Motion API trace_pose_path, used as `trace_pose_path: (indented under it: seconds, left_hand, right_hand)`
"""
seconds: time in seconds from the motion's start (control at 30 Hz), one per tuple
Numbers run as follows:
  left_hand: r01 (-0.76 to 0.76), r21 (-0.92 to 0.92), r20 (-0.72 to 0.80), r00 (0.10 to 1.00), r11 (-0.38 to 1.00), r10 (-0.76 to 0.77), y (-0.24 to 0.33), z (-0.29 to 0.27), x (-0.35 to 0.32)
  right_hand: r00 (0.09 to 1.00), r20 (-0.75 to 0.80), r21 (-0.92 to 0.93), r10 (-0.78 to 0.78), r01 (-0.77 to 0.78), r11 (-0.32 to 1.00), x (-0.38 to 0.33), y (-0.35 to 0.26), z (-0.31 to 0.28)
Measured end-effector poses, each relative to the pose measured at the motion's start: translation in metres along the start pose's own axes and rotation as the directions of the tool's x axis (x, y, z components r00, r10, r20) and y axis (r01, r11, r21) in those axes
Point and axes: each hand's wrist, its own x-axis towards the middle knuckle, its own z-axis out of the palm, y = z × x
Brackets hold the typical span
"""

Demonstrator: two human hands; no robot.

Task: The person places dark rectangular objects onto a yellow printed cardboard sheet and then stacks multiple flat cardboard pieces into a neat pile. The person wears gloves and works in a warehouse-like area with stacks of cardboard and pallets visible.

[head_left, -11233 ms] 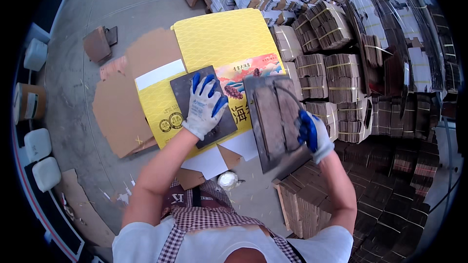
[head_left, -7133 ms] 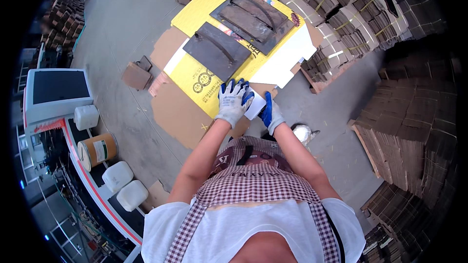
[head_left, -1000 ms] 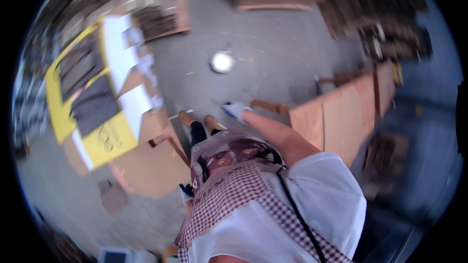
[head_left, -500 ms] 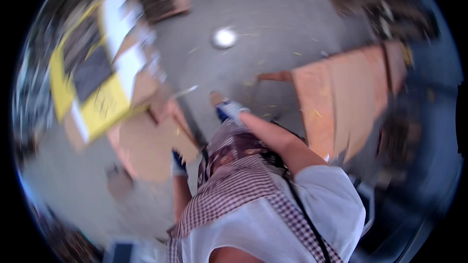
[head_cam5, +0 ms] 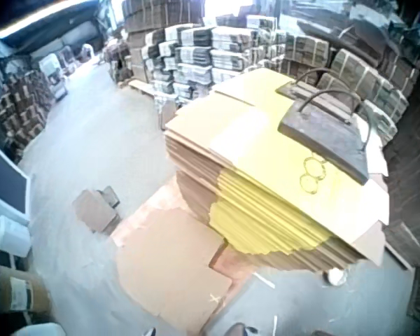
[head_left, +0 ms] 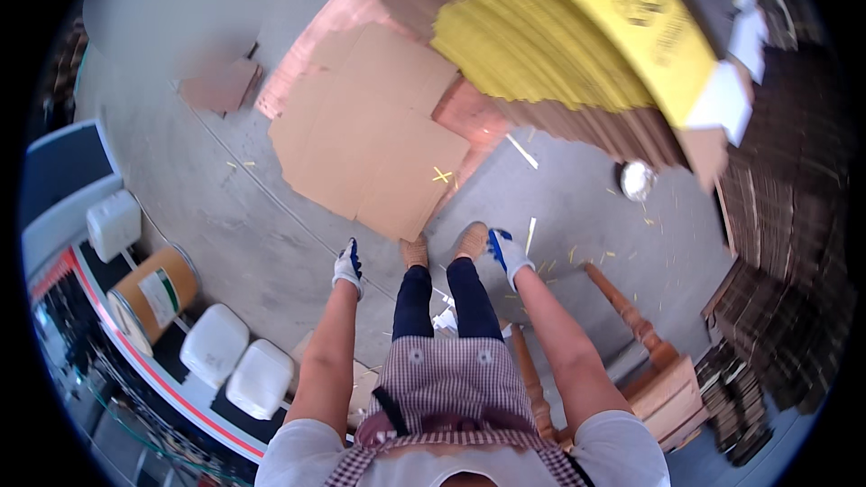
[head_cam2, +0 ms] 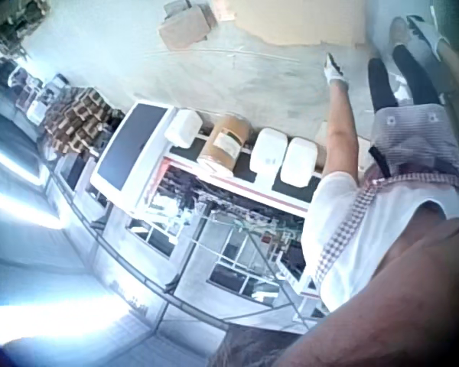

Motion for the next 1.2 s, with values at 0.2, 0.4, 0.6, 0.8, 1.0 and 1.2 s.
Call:
trace_pose_path:
  seconds: [0.2, 0.4, 0.6, 0.8, 1.0, 1.2]
  left_hand:
    - [-0.118, -0.249, -0.081, 0.992, 0.961, 0.101, -0.002, 0.010, 0.201]
    - [-0.098, -0.738, 0.278, 0.857, 0.668, 0.433, 0.009, 0.060, 0.259]
    - [-0.198, -0.649, 0.286, 0.832, 0.735, 0.476, 0.014, 0.043, 0.257]
    - [-0.196, -0.644, 0.269, 0.846, 0.739, 0.459, 0.013, -0.036, 0.152]
    - [-0.269, -0.572, 0.026, 0.938, 0.775, 0.345, -0.007, -0.107, -0.054]
    - [-0.121, -0.454, 0.242, 0.937, 0.883, 0.253, -0.015, -0.201, -0.213]
  right_hand:
    - [0.641, -0.077, -0.725, -0.764, 0.489, 0.484, 0.203, -0.149, 0.116]
    - [0.754, -0.015, -0.788, -0.656, 0.395, 0.472, 0.270, -0.197, 0.142]
    - [0.889, 0.044, -0.790, -0.455, 0.310, 0.528, 0.247, -0.188, 0.172]
    - [0.885, 0.448, -0.526, -0.124, 0.373, 0.764, 0.220, -0.176, 0.152]
    - [0.705, 0.708, 0.133, 0.025, -0.168, 0.977, 0.055, -0.167, 0.140]
    - [0.731, 0.673, 0.031, 0.107, -0.173, 0.984, -0.150, -0.165, 0.100]
